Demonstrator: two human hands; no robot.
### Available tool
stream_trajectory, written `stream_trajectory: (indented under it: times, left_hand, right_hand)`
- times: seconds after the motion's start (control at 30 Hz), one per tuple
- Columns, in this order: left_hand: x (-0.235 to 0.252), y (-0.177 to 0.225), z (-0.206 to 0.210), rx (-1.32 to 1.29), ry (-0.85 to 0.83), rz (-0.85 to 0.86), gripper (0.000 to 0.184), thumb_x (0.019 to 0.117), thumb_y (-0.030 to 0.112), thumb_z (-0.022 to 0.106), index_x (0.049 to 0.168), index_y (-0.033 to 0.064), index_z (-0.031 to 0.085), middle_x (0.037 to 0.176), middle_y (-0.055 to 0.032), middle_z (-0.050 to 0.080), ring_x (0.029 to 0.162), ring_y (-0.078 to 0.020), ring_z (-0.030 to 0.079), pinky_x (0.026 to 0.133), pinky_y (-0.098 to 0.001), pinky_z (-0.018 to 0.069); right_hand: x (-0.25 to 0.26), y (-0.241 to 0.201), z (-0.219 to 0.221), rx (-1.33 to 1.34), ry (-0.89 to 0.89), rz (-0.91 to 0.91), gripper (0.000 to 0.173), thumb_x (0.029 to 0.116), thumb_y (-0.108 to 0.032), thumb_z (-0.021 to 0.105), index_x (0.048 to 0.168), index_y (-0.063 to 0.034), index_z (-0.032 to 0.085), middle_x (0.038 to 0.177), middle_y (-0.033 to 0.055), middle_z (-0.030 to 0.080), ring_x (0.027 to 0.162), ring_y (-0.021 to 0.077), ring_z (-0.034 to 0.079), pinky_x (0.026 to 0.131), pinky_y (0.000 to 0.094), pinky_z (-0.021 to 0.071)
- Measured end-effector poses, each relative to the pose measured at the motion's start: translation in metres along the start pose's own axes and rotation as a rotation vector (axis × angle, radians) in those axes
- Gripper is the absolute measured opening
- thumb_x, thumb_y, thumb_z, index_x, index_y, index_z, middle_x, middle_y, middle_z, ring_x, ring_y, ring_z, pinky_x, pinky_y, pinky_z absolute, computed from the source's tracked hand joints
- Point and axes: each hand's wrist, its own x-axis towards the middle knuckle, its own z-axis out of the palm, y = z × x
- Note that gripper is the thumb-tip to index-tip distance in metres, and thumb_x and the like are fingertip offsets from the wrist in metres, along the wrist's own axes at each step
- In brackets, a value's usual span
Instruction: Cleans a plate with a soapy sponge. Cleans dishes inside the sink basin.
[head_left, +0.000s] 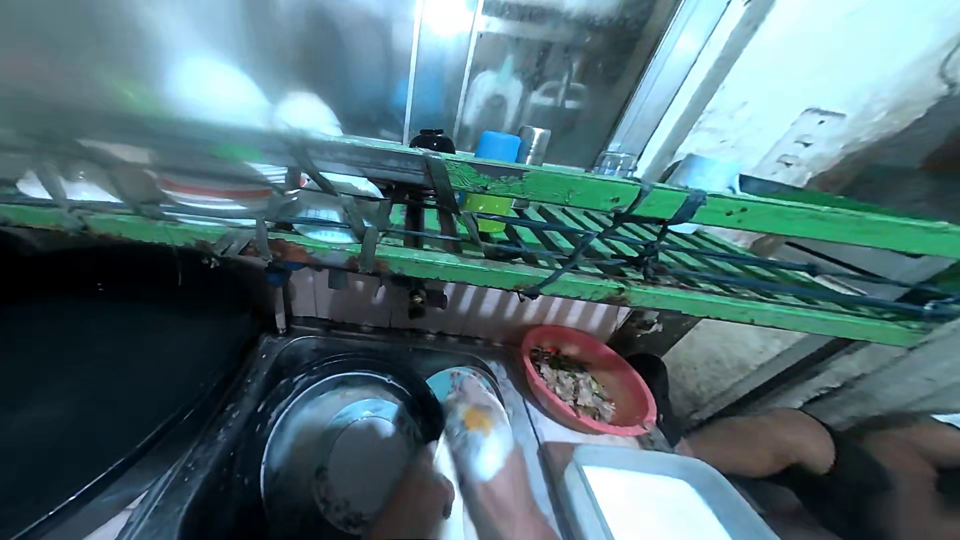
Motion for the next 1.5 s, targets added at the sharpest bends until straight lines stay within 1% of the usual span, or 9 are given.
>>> stream_trajectory:
  times: [0.1,0.3,0.47,0.67,0.93,1.13,1.3,1.37,1.5]
  left_hand:
    - [-0.001,0.003,-0.003,0.034,-0.028,0.039,0.041,0.0959,-0.007,0.052,0.137,-0.0063,0.047,0.12,-0.0182,0.06,0.103,-0.0196,0.06,0.09,-0.0353,0.0509]
    - [-0.009,-0.015,-0.01,-0.271,-0.092,0.053,0.044,0.0881,-0.015,0.047,0.13,-0.0051,0.05,0.099,-0.0073,0.062,0.083,-0.0097,0.063,0.076,-0.0291,0.0548]
    - [-0.005,0.021,-0.009,-0.02,-0.178,-0.065,0.021,0.0938,-0.009,0.055,0.113,0.0007,0.054,0.091,-0.0029,0.06,0.079,-0.0079,0.06,0.074,-0.0267,0.0537]
    - [0.01,-0.013,-0.014,-0.543,0.101,0.097,0.042,0.08,-0.018,0.05,0.118,-0.001,0.054,0.09,-0.0085,0.065,0.076,-0.0154,0.067,0.067,-0.0344,0.0586]
    - [0.008,-0.021,0.012,-0.489,0.122,0.09,0.046,0.0758,-0.018,0.053,0.118,-0.0021,0.055,0.092,-0.0079,0.063,0.078,-0.0129,0.064,0.068,-0.0315,0.0567]
    - [-0.001,-0.012,-0.014,-0.387,0.223,0.344,0.022,0.1014,0.01,0.054,0.119,-0.0019,0.061,0.092,-0.0027,0.067,0.083,-0.0065,0.067,0.079,-0.0271,0.0582]
    - [0.037,-0.029,-0.041,-0.377,0.519,0.524,0.062,0.1118,0.034,0.016,0.116,-0.0024,0.067,0.105,-0.0087,0.072,0.099,-0.0116,0.068,0.091,-0.0343,0.0568]
    - [0.047,-0.049,-0.046,-0.597,0.416,0.442,0.067,0.1104,0.043,0.013,0.14,-0.0015,0.053,0.129,-0.0146,0.065,0.116,-0.0215,0.063,0.094,-0.044,0.0525]
    - [0.036,-0.049,-0.051,-1.047,0.159,0.251,0.028,0.1016,0.018,0.035,0.099,0.0073,0.061,0.083,-0.0097,0.072,0.076,-0.0213,0.072,0.065,-0.0416,0.0618]
  right_hand:
    - [-0.004,0.01,0.013,0.11,0.103,-0.207,0.038,0.0906,-0.022,0.066,0.115,0.0064,0.072,0.132,0.0212,0.068,0.134,0.034,0.058,0.118,0.0523,0.0375]
    - [0.04,0.04,-0.034,0.061,0.164,0.372,0.035,0.0959,-0.017,0.066,0.12,0.0074,0.065,0.105,0.0215,0.07,0.091,0.0282,0.07,0.086,0.0475,0.0569]
    - [0.008,-0.005,-0.016,-0.214,0.104,-0.403,0.024,0.0946,-0.03,0.063,0.102,-0.0124,0.077,0.093,0.004,0.077,0.09,0.0204,0.073,0.084,0.0424,0.0599]
    - [0.041,0.045,-0.026,-0.022,0.105,0.361,0.037,0.096,-0.02,0.068,0.123,0.0044,0.067,0.115,0.0207,0.071,0.105,0.029,0.07,0.097,0.0465,0.0541]
    - [-0.014,0.026,0.011,0.054,0.097,-0.135,0.041,0.0931,-0.025,0.066,0.122,0.0049,0.069,0.138,0.021,0.063,0.137,0.0314,0.055,0.12,0.0509,0.0367]
    - [0.036,0.065,-0.022,0.562,0.212,0.575,0.029,0.1041,-0.012,0.054,0.129,0.0026,0.057,0.1,0.0098,0.062,0.077,0.0112,0.058,0.067,0.0287,0.0522]
    - [0.034,0.032,-0.032,1.082,0.53,0.471,0.023,0.1084,-0.016,0.042,0.128,-0.0071,0.05,0.089,-0.0011,0.063,0.072,0.004,0.064,0.063,0.0234,0.0573]
    - [0.037,0.021,-0.045,1.251,0.476,0.377,0.019,0.107,-0.021,0.042,0.117,-0.0077,0.051,0.077,0.0004,0.065,0.06,0.0074,0.065,0.054,0.0243,0.0584]
    - [0.03,0.058,-0.051,0.93,-0.04,0.31,0.042,0.0923,-0.034,0.063,0.114,0.0017,0.054,0.08,0.0092,0.069,0.064,0.0171,0.068,0.059,0.0315,0.0596]
